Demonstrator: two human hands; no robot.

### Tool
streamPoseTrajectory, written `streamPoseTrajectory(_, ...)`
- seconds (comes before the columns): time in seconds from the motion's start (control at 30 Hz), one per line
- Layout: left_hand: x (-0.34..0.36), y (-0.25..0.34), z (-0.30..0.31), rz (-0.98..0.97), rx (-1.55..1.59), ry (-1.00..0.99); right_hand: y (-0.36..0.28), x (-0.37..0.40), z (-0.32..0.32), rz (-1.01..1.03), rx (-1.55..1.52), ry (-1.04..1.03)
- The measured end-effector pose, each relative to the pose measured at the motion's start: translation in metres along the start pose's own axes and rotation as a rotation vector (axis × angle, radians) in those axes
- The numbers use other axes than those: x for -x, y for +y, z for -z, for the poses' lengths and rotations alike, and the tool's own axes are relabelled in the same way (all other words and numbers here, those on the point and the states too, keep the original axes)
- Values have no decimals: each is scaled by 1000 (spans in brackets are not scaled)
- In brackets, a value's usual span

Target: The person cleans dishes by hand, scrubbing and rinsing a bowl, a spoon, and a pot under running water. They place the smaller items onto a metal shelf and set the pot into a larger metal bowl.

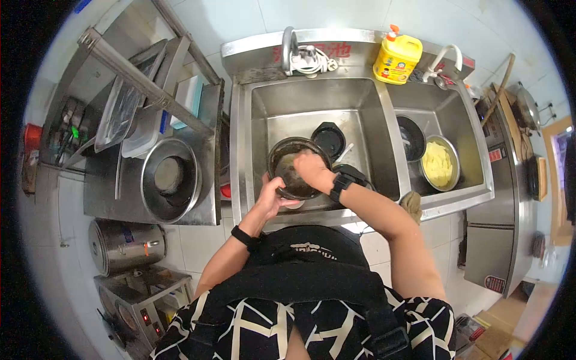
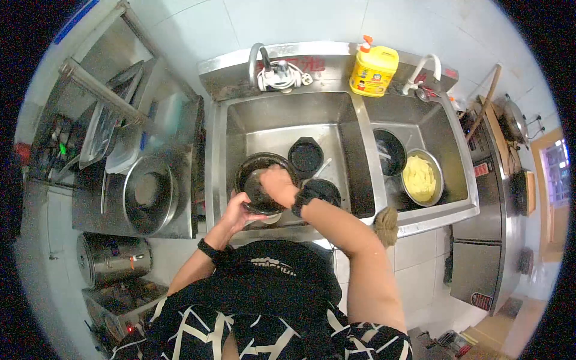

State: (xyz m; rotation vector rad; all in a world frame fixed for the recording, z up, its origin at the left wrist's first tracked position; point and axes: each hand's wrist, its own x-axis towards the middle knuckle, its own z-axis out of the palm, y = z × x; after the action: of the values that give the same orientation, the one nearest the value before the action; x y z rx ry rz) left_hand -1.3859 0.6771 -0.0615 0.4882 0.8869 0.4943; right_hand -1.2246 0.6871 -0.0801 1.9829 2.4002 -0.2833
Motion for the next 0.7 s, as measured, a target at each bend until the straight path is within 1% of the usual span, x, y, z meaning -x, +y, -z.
streamPoseTrajectory(0.03,2,0,-2,-50,-38,24,0,5,0,8,-3,0)
streamPoseTrajectory(0.1,9,5,-10,-87,-76,63,-2,18,2,137,35,-219)
streamPoseTrajectory(0.13,12,8,-14,-120,-116,98,-9,19,12,125,-51,-325)
streamPoseTrajectory(0.2,11,7,-12,-131,-146,110,-21,8,5,115,-368,-421)
streamPoseTrajectory(0.23,10,7,-10,-142,-177,121,-22,8,2,117,-512,-309)
streamPoseTrajectory(0.27,9,8,-8,-142,-176,122,-19,7,1,118,-512,-310)
streamPoseTrajectory(0.33,10,13,-1,-107,-132,20,-6,8,3,413,-614,-252)
streamPoseTrajectory(0.37,11,15,2,-110,-133,21,3,8,-9,337,-713,-389)
streamPoseTrajectory(0.4,11,15,4,-107,-118,2,14,13,-4,340,-710,-387)
streamPoseTrajectory(0.47,9,14,9,-108,-100,-21,39,22,15,551,-283,-154)
streamPoseTrajectory(0.53,5,9,16,19,-4,-97,45,21,38,485,-50,232)
streamPoseTrajectory(0.57,4,8,17,56,41,-114,48,20,56,448,-92,285)
streamPoseTrajectory(0.6,3,8,17,55,37,-121,51,15,73,460,-175,305)
streamPoseTrajectory(0.67,-2,4,19,109,29,-182,43,8,90,596,-375,324)
streamPoseTrajectory(0.7,-5,2,18,129,-8,-180,31,9,97,692,-471,315)
